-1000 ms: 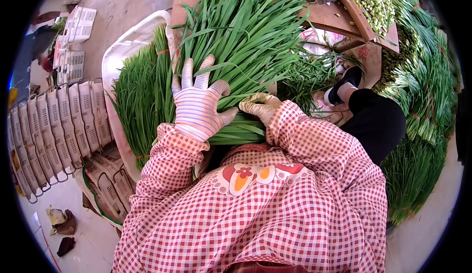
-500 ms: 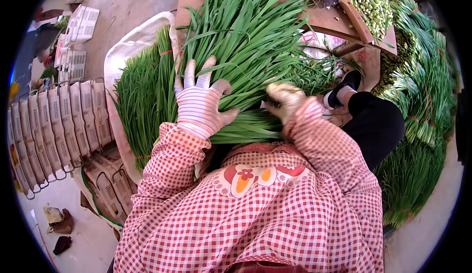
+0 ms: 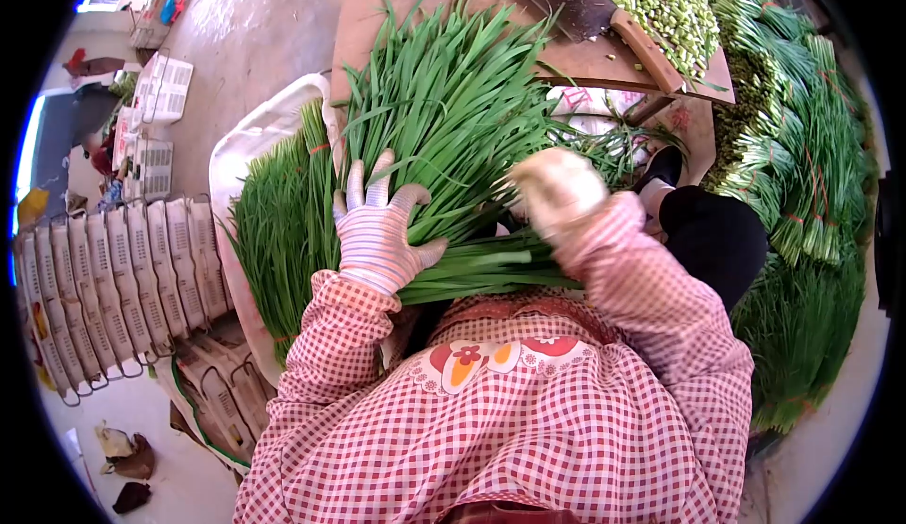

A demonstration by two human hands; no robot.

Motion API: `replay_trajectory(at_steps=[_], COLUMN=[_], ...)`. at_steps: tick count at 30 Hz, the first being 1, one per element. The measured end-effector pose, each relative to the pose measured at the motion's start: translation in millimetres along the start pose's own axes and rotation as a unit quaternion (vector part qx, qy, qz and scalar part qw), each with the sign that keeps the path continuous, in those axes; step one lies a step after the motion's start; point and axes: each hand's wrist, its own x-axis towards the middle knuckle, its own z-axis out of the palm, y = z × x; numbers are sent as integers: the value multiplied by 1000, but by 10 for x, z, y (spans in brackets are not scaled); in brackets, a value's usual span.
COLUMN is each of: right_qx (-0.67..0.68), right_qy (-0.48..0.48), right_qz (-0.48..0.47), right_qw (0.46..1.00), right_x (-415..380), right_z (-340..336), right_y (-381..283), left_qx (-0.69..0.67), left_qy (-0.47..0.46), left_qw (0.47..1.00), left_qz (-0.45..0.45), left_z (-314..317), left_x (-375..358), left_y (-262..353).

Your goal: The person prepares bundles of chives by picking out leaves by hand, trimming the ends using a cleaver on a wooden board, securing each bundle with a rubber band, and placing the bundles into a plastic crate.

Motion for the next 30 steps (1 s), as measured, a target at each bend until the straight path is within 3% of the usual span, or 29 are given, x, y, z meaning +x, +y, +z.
replay_trajectory(at_steps=[2,3,6,8,10,11,12,15,18,20,24,26,28,30], right_qx=[24,2,12,90,182,307,424,356,172,47,-5,-11,-1,86], right_qy=[-121,-138,-327,-256,-188,-193,-83,-93,-137,-250,-241,-196,-157,-32], right_qz=[-33,-2,129,116,254,462,391,287,188,195,165,102,125,54], right_qw=[992,990,936,955,931,809,813,885,957,947,956,975,980,994], right_x=[13,-97,-138,-209,-150,-42,-57,58,331,398,185,85,62,113], right_z=[347,511,517,411,365,180,211,87,124,243,335,385,442,451], right_y=[-150,-247,-293,-222,-230,-305,-271,-185,-274,-242,-216,-145,-139,-101], left_qx=[19,13,12,-8,-8,-10,-11,-6,-1,1,-4,-10,-11,-9], left_qy=[-3,0,7,33,28,27,26,21,18,21,12,23,20,18], left_qw=[1000,1000,1000,999,1000,1000,1000,1000,1000,1000,1000,1000,1000,1000], left_qz=[2,-1,-4,5,6,5,4,1,7,9,-5,4,5,7], left_z=[0,3,4,29,28,22,10,-17,-8,-9,26,37,15,4], left_x=[-9,-13,-18,-32,-29,-25,-19,-11,-18,-13,-7,-5,5,14], left_y=[17,10,4,-27,-43,-47,-49,-9,5,-5,-29,-40,-23,-17])
